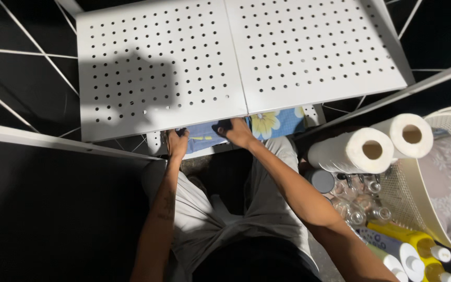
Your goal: The person sits on the floor and organizes items on a white wire shelf. They remove black lids, clear bottles, and yellow cleaning bottles, placing them into a white laundry basket. They also move folded cloths and paper towels into the basket and rearrange remaining items on the shelf.
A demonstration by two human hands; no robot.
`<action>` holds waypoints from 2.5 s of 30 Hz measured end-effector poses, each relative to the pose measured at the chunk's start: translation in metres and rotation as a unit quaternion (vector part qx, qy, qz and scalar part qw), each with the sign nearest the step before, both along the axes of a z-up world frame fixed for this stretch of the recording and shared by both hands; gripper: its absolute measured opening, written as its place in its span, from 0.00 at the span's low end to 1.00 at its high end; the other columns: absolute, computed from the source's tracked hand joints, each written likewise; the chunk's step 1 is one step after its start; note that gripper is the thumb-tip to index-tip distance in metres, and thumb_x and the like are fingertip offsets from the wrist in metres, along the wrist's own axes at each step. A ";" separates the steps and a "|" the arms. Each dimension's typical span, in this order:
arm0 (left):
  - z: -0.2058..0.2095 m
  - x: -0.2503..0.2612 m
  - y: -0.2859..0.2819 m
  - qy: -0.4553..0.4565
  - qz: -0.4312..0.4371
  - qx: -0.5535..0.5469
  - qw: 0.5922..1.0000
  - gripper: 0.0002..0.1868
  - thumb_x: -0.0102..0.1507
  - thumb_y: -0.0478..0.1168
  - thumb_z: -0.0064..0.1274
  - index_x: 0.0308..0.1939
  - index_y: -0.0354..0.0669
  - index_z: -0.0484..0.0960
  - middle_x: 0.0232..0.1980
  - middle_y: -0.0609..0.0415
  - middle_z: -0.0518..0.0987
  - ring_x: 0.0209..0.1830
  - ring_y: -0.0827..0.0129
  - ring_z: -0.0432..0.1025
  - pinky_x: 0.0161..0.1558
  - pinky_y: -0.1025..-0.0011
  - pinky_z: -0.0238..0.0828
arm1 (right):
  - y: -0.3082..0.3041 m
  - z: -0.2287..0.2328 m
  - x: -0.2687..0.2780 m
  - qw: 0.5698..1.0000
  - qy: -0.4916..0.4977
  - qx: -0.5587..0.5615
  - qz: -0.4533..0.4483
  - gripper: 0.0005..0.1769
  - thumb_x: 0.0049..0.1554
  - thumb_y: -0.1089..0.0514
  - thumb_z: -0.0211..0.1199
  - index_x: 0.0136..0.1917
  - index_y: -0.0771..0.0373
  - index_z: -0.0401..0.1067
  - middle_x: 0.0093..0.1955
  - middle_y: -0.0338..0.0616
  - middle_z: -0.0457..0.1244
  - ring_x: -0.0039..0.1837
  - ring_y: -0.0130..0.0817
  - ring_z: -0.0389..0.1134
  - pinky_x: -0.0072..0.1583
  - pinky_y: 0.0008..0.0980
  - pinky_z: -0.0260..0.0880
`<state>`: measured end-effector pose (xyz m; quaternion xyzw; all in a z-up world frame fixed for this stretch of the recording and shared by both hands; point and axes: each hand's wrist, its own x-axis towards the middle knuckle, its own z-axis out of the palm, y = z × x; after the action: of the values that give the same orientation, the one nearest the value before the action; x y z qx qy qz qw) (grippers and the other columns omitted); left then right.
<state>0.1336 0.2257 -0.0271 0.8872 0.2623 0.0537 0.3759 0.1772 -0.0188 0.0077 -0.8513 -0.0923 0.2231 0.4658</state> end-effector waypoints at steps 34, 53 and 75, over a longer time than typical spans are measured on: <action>-0.029 -0.210 -0.035 0.080 0.036 -0.637 0.766 0.35 0.71 0.45 0.63 0.83 0.57 0.69 0.84 0.55 0.66 0.78 0.65 0.65 0.83 0.61 0.49 | -0.093 -0.006 -0.194 0.909 0.277 0.299 -0.086 0.52 0.43 0.68 0.86 0.80 0.63 0.73 0.71 0.53 0.66 0.74 0.52 0.66 0.72 0.54 0.70; 0.280 -0.126 -0.373 0.262 -0.652 -0.279 0.654 0.37 0.70 0.63 0.62 0.14 0.60 0.58 0.17 0.70 0.63 0.18 0.79 0.57 0.30 0.64 0.54 | -0.504 0.200 -0.362 0.908 -0.180 0.060 -0.374 0.41 0.42 0.56 0.85 0.68 0.65 0.79 0.56 0.33 0.69 0.57 0.24 0.66 0.60 0.27 0.73; 0.199 -0.127 -0.486 0.236 -0.663 -0.377 0.602 0.69 0.56 0.73 0.55 0.93 0.55 0.38 0.96 0.40 0.49 0.93 0.47 0.55 0.83 0.31 0.55 | -0.617 0.151 -0.239 0.905 -0.101 -0.178 -0.374 0.41 0.57 0.57 0.80 0.81 0.66 0.74 0.73 0.50 0.70 0.70 0.46 0.70 0.71 0.42 0.65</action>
<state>0.0071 -0.2605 0.1720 0.5793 -0.3212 -0.5250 0.5344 -0.0617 -0.6360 0.1591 -0.9100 0.2274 -0.0422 0.3442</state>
